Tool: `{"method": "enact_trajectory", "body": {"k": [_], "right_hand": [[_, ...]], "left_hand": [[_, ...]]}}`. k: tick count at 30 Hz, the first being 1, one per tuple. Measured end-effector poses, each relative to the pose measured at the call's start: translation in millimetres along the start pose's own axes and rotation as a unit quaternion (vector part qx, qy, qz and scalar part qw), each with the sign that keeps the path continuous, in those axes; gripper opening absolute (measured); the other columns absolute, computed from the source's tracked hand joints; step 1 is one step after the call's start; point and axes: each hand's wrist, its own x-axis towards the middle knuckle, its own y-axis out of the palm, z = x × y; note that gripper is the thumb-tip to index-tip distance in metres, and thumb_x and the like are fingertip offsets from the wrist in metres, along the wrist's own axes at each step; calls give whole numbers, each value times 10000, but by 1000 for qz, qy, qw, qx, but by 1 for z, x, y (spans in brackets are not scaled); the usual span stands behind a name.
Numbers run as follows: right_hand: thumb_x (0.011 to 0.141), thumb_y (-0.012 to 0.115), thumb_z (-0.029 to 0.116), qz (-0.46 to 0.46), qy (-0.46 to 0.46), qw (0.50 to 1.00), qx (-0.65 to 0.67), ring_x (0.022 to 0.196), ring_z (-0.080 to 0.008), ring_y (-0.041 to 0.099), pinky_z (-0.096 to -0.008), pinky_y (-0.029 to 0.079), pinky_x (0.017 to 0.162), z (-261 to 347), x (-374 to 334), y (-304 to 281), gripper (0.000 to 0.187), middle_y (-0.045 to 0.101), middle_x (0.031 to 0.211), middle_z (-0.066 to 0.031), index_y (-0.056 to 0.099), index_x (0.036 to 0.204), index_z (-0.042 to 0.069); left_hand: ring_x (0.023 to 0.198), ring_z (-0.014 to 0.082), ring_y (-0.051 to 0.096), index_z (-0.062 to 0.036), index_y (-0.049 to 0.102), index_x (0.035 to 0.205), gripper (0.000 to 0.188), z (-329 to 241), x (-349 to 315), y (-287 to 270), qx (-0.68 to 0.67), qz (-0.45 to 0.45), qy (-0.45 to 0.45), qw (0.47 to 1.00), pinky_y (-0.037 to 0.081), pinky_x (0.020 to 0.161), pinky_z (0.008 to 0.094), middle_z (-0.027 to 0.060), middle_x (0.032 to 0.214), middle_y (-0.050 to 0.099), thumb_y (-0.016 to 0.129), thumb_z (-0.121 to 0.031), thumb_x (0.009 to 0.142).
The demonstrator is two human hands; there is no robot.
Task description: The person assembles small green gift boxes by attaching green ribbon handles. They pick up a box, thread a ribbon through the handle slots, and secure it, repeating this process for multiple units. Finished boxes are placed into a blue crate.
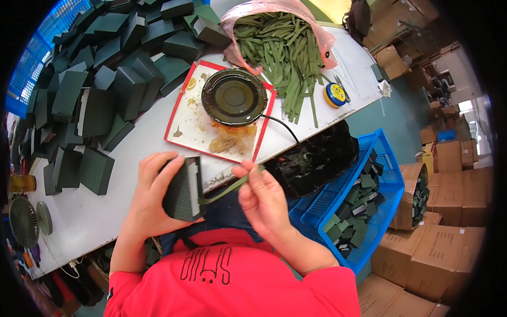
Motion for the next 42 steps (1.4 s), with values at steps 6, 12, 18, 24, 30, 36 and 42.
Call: {"method": "enact_trajectory", "body": {"k": [6, 12, 18, 24, 30, 36, 42], "right_hand": [[1068, 590, 223, -54, -78, 995, -4, 728, -53, 621, -209, 539, 619, 32, 10, -1, 361, 716, 1123, -85, 571, 1382, 44], [1062, 603, 225, -3, -118, 993, -13, 679, -63, 583, -210, 472, 563, 29, 32, 3, 253, 707, 999, -72, 618, 1238, 44], [1054, 620, 240, 80, -96, 991, -46, 559, -56, 507, -199, 408, 495, 39, 48, 7, 219, 658, 855, -34, 653, 1111, 31], [1048, 644, 254, 51, -127, 947, -291, 498, -17, 384, -203, 275, 444, 44, 58, 12, 241, 550, 694, 27, 677, 1055, 15], [1036, 666, 250, 6, -124, 942, -313, 493, 0, 340, -197, 223, 449, 43, 63, 19, 224, 488, 634, 70, 697, 990, 33], [1030, 675, 236, 3, -122, 954, -275, 477, 1, 324, -204, 211, 440, 39, 69, 21, 217, 494, 629, 68, 697, 957, 32], [1023, 686, 247, -18, -120, 947, -298, 470, -3, 322, -207, 208, 430, 37, 75, 20, 237, 498, 623, 63, 689, 929, 29]], "left_hand": [[1258, 415, 475, -64, 527, 1431, 1032, 11, -21, -13, 21, -21, -43, 999, 449, 1037, 511, 158, 1390, 500, 975, -247, 521], [1288, 406, 488, -43, 483, 1466, 1101, 15, -27, -16, 53, -12, -52, 997, 446, 1061, 489, 185, 1422, 500, 986, -267, 512], [1282, 408, 486, -42, 483, 1466, 1106, 16, -26, -14, 55, -1, -59, 997, 448, 1057, 493, 183, 1420, 498, 986, -257, 504], [1258, 413, 488, -45, 519, 1434, 1058, 11, -18, -11, 42, 7, -53, 998, 451, 1043, 507, 169, 1388, 503, 980, -225, 499], [1257, 411, 484, -53, 537, 1418, 1033, 9, -15, -8, 31, 14, -58, 998, 450, 1043, 513, 158, 1371, 507, 977, -217, 498], [1261, 408, 481, -66, 537, 1422, 1039, 8, -16, -7, 28, 15, -66, 997, 453, 1042, 508, 152, 1375, 507, 978, -207, 492], [1260, 407, 481, -69, 530, 1431, 1050, 9, -17, -7, 28, 18, -67, 997, 453, 1041, 510, 151, 1385, 501, 979, -206, 491]]}}
